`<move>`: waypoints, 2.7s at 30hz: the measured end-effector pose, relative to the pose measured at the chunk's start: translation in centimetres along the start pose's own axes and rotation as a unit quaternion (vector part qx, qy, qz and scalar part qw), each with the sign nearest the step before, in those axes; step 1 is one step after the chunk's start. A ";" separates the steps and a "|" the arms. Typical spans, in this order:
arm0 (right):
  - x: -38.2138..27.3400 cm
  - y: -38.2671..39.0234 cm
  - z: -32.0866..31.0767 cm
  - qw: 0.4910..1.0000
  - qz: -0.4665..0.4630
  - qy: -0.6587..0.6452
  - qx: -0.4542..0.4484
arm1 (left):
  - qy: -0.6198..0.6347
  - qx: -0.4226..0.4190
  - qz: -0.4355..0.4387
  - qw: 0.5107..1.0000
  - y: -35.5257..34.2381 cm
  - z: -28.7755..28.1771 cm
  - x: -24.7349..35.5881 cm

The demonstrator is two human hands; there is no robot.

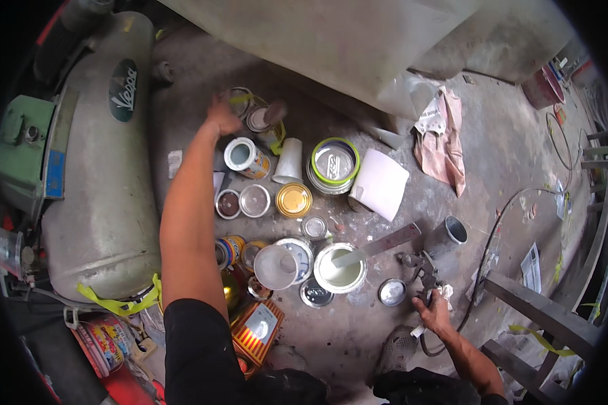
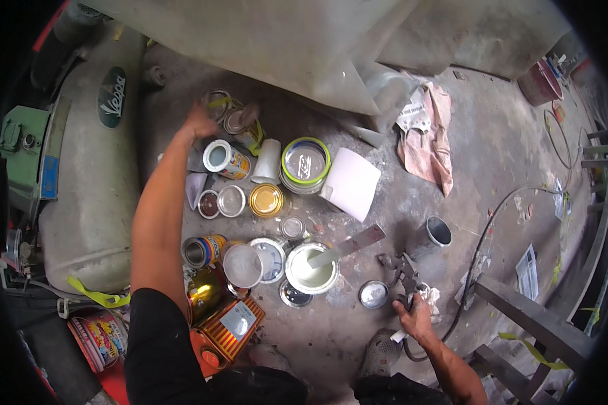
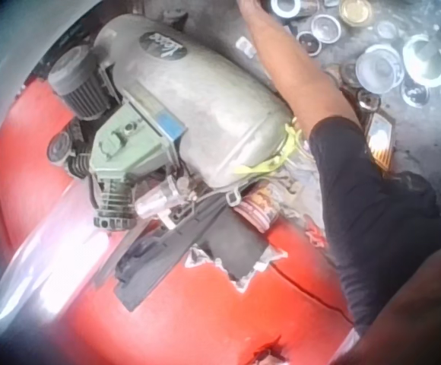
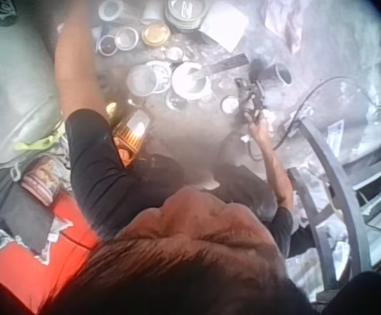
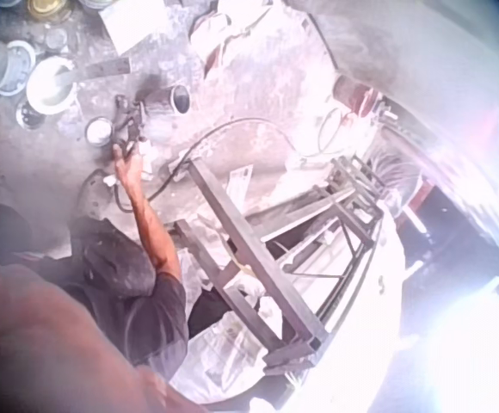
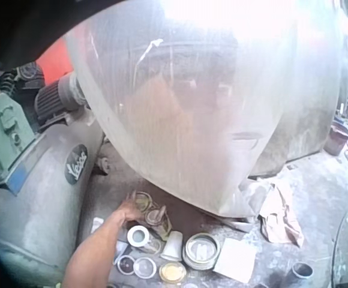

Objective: The person sits on the floor and cleans a paint sprayer cup with a cloth. They then open a paint can, stir the contents with a stick, and pour the paint into a plastic cup. Finally, they add a liquid from a gold can into the mixture and stir it again.

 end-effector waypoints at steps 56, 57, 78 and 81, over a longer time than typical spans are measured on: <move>-45.6 4.3 3.8 0.769 -0.624 0.134 -0.038 | 0.001 0.215 -0.026 0.976 11.4 -8.4 -2.4; -46.7 3.0 6.5 0.746 -0.654 0.127 -0.011 | 0.017 0.196 -0.051 0.979 11.1 -8.6 -1.7; -57.1 -8.1 18.8 0.861 -0.474 0.180 0.042 | 0.187 0.298 -0.243 0.904 12.8 -9.4 -1.8; -57.3 -7.8 18.8 0.873 -0.444 0.192 0.063 | 0.156 0.309 -0.229 0.910 12.8 -9.4 -1.5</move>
Point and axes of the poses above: each hand's wrist, its own y-axis away from the middle knuckle, its own z-axis out of the palm, x = y × z, the point moved 3 cm from there along -y, towards the middle knuckle, and after that the axes turned 4 degrees about z, right-handed, at the moved point
